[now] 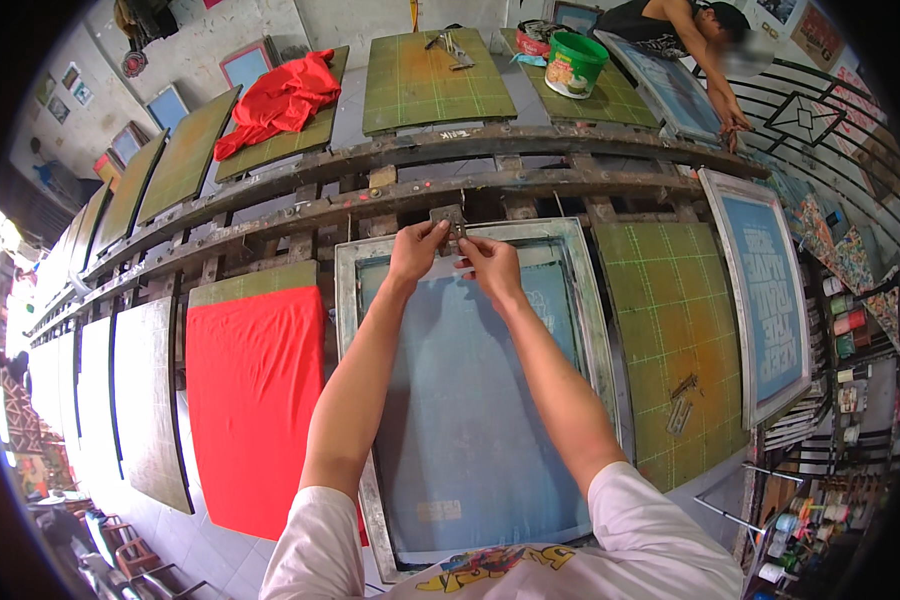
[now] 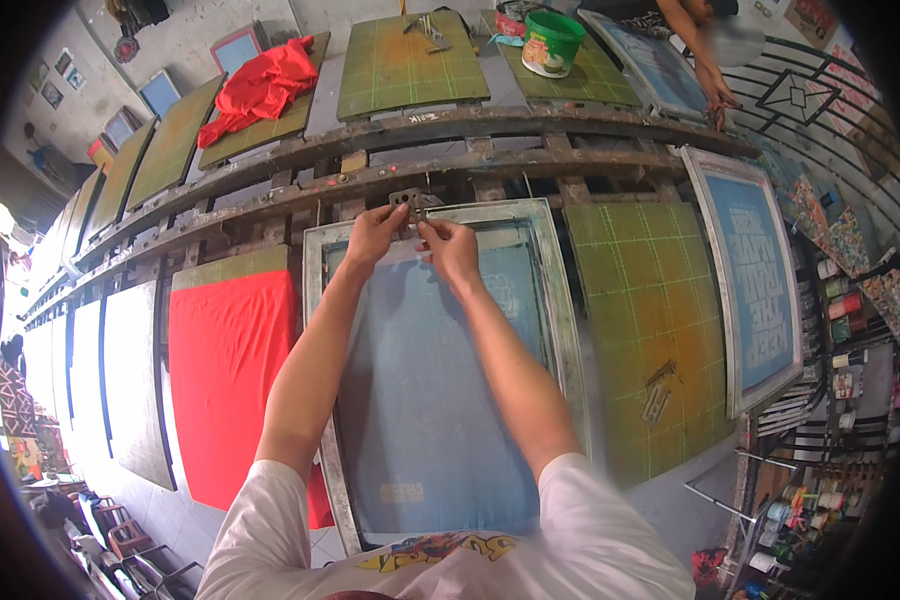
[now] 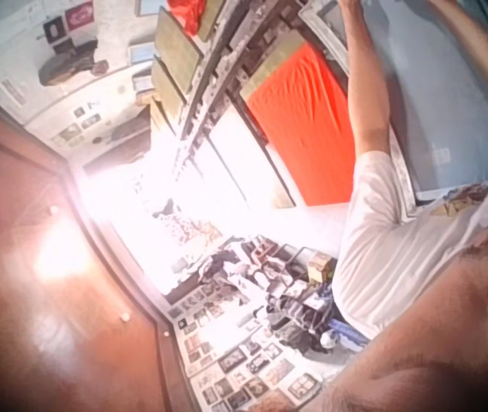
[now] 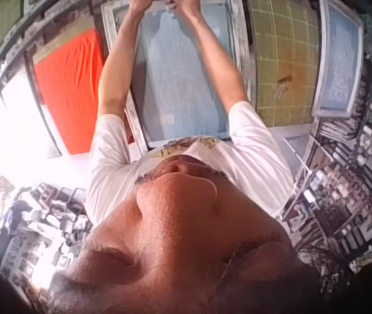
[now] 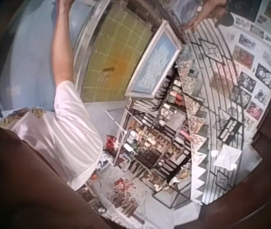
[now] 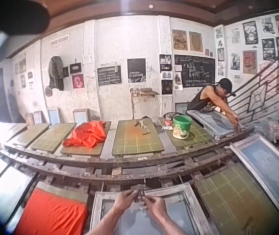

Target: The person picks up metal brackets and screws from a container and attaches them to the frame of a screen printing screen using a wrench.

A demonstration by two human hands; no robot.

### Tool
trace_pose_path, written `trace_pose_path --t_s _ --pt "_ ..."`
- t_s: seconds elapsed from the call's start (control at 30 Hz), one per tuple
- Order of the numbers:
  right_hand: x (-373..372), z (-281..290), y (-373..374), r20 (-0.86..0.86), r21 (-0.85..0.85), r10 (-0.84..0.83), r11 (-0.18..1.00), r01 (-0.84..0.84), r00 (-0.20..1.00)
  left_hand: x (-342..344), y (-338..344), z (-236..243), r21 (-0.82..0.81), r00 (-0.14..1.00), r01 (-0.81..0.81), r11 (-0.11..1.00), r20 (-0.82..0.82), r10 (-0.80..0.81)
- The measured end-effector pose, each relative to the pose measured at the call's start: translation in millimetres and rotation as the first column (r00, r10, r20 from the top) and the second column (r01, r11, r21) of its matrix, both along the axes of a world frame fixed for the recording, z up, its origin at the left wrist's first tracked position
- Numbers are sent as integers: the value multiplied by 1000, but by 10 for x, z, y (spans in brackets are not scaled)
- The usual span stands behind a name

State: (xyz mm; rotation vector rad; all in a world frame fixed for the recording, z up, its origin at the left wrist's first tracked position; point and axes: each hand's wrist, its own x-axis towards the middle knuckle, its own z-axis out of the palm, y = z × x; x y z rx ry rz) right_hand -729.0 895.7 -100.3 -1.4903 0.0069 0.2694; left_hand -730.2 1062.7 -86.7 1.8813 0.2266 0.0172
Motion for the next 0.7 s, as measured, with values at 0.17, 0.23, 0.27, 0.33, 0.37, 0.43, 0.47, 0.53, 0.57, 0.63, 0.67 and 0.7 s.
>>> trace_pose_path --t_s 0.17,0.23,0.27,0.33,0.37,0.43,0.47,0.53,0.57,0.63,0.67,0.7 --pt "213 -142 19 -77 130 -66 989 76 995 244 23 -115 154 964 -205 967 206 171" --pt "298 -215 9 -115 147 -87 984 103 990 272 22 -193 227 923 -321 920 293 250" --pt "321 -242 22 -140 156 -87 982 109 986 238 54 -251 218 922 -335 917 278 270" --pt "360 -287 27 -171 161 -80 981 108 982 155 74 -371 248 922 -331 910 289 257" --pt "362 -293 50 -178 159 -68 982 97 982 130 84 -384 267 928 -312 912 292 232" --pt "367 -301 76 -164 127 -71 988 93 984 104 83 -406 301 938 -270 915 296 179" --pt "359 -276 92 -144 96 -82 991 97 986 91 96 -410 310 940 -259 915 298 166" --pt "331 -230 100 -130 33 -100 994 105 986 74 109 -420 327 944 -236 915 300 136" --pt "327 -197 117 -133 5 -104 994 105 986 63 140 -431 335 940 -238 912 317 129" --pt "327 -129 138 -159 -23 -86 996 84 983 25 191 -462 351 930 -241 905 349 113" --pt "362 -133 76 -183 -30 -72 997 68 980 18 164 -450 351 933 -229 908 347 101" --pt "396 -139 22 -207 -37 -58 998 51 977 12 142 -436 352 935 -217 911 344 90"
